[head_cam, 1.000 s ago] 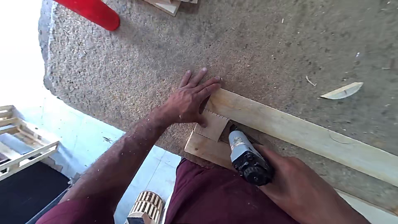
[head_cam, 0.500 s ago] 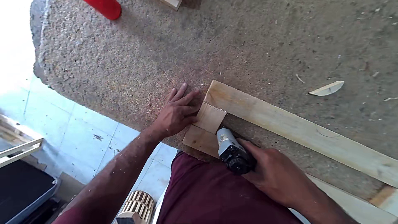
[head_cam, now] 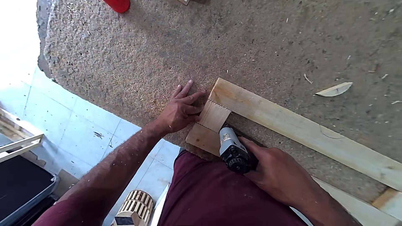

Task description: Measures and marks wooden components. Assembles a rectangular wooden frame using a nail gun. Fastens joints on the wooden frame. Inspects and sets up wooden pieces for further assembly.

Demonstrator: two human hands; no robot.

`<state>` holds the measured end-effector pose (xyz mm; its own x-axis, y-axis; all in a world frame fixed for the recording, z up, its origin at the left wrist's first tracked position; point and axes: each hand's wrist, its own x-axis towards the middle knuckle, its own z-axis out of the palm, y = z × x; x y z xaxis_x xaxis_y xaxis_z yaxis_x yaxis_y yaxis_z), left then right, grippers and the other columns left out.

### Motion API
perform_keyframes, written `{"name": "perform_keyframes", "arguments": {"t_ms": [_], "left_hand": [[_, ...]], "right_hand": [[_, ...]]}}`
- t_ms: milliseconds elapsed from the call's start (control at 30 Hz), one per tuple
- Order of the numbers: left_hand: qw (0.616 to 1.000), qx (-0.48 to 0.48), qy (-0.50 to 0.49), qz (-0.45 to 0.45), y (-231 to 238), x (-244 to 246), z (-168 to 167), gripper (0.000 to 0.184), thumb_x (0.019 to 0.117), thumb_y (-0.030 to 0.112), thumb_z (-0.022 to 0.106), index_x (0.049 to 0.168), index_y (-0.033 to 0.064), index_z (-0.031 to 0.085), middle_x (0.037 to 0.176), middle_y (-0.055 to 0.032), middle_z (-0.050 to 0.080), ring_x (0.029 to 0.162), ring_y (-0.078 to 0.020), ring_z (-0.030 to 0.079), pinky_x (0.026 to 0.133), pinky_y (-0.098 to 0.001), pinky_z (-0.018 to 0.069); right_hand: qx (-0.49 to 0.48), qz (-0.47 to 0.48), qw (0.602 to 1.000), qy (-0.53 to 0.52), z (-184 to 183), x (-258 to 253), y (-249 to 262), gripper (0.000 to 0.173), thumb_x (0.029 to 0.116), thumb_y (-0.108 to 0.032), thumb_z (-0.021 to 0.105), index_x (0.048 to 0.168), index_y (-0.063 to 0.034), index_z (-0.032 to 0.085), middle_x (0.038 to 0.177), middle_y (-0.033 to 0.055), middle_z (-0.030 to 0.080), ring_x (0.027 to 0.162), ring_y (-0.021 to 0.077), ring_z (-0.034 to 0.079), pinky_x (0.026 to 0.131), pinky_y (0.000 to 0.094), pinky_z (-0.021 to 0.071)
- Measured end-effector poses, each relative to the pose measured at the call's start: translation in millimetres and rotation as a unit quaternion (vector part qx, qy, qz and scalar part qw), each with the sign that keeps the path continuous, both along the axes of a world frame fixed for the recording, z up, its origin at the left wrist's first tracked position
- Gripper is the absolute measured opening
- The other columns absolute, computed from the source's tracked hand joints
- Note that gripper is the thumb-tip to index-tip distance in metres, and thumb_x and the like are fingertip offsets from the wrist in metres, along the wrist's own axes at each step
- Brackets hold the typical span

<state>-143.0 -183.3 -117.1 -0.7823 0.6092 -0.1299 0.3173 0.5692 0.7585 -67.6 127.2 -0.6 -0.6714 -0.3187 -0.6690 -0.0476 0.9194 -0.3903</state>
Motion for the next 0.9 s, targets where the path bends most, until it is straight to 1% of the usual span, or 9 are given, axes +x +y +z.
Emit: {"name": "perform_keyframes", "arguments": {"t_ms": [133,200,267,333,367,433,633,800,900], "left_hand": [[1.000,0.001,0.005,-0.001,-1,-1,0,0.024,0.0947,0.039,0.071,0.115,0.0298,0.081,0.159,0.0053,0.047,0.159,-0.0297,0.016,0.129,-0.0606,0.0064],[1.000,-0.002,0.009,-0.005,-2,0,0,0.028,0.0959,0.041,0.069,0.119,0.0291,0.079,0.160,0.0062,0.046,0.159,-0.0280,0.016,0.129,-0.0595,0.0068],[0.999,-0.018,0.027,-0.026,-7,7,3,0.048,0.0950,0.050,0.067,0.136,0.0253,0.070,0.161,0.0052,0.046,0.159,-0.0272,0.018,0.129,-0.0599,0.0099],[0.996,-0.045,0.035,-0.071,-16,21,8,0.087,0.0802,0.063,0.075,0.153,0.0215,0.052,0.162,0.0031,0.044,0.158,-0.0279,0.020,0.128,-0.0611,0.0137],[0.991,-0.076,0.034,-0.105,-21,28,9,0.103,0.0715,0.067,0.080,0.158,0.0250,0.043,0.165,0.0042,0.039,0.159,-0.0268,0.018,0.128,-0.0604,0.0127],[0.979,-0.120,0.062,-0.153,-26,41,2,0.114,0.0670,0.074,0.079,0.162,0.0300,0.034,0.169,0.0033,0.030,0.159,-0.0258,0.016,0.128,-0.0595,0.0125],[0.980,-0.091,0.113,-0.135,-27,41,-8,0.095,0.0736,0.075,0.073,0.154,0.0300,0.049,0.162,0.0042,0.044,0.157,-0.0263,0.024,0.128,-0.0587,0.0155],[0.984,-0.082,0.097,-0.125,-25,41,-7,0.094,0.0714,0.070,0.077,0.153,0.0301,0.052,0.159,0.0065,0.048,0.158,-0.0244,0.023,0.129,-0.0572,0.0140],[0.984,-0.087,0.094,-0.124,-24,41,-5,0.093,0.0702,0.069,0.079,0.151,0.0298,0.054,0.158,0.0065,0.049,0.157,-0.0246,0.024,0.129,-0.0567,0.0134]], "right_hand": [[0.003,-0.002,1.000,-0.002,-1,0,-1,0.071,0.0792,-0.060,0.064,0.140,-0.0239,0.064,0.077,0.0070,0.073,0.069,0.0300,0.073,0.057,0.0562,0.0566],[0.009,-0.001,1.000,-0.014,-1,-2,-2,0.071,0.0799,-0.060,0.064,0.141,-0.0243,0.063,0.079,0.0075,0.073,0.071,0.0305,0.073,0.058,0.0564,0.0569],[0.016,-0.001,1.000,-0.021,0,-2,-3,0.071,0.0799,-0.059,0.065,0.142,-0.0249,0.062,0.080,0.0079,0.074,0.071,0.0308,0.073,0.059,0.0568,0.0571],[0.022,-0.002,0.999,-0.024,1,-1,-4,0.072,0.0794,-0.058,0.066,0.142,-0.0246,0.061,0.080,0.0089,0.074,0.072,0.0324,0.073,0.060,0.0581,0.0572],[0.024,-0.003,0.999,-0.025,1,-1,-5,0.072,0.0795,-0.058,0.066,0.143,-0.0244,0.061,0.080,0.0093,0.074,0.072,0.0329,0.073,0.060,0.0579,0.0572],[0.024,-0.006,0.999,-0.025,1,0,-5,0.072,0.0797,-0.058,0.066,0.143,-0.0244,0.061,0.080,0.0094,0.073,0.071,0.0327,0.073,0.059,0.0572,0.0572],[0.023,-0.003,0.999,-0.034,4,0,-5,0.072,0.0802,-0.060,0.065,0.143,-0.0251,0.061,0.080,0.0083,0.073,0.072,0.0322,0.073,0.060,0.0570,0.0572],[0.009,0.008,1.000,0.005,27,3,-13,0.073,0.0750,-0.056,0.070,0.138,-0.0211,0.064,0.071,0.0074,0.071,0.061,0.0314,0.071,0.050,0.0554,0.0545],[-0.020,0.021,1.000,-0.012,38,-1,-24,0.066,0.0777,-0.056,0.069,0.132,-0.0181,0.065,0.072,0.0061,0.070,0.063,0.0297,0.071,0.050,0.0537,0.0543]]}}
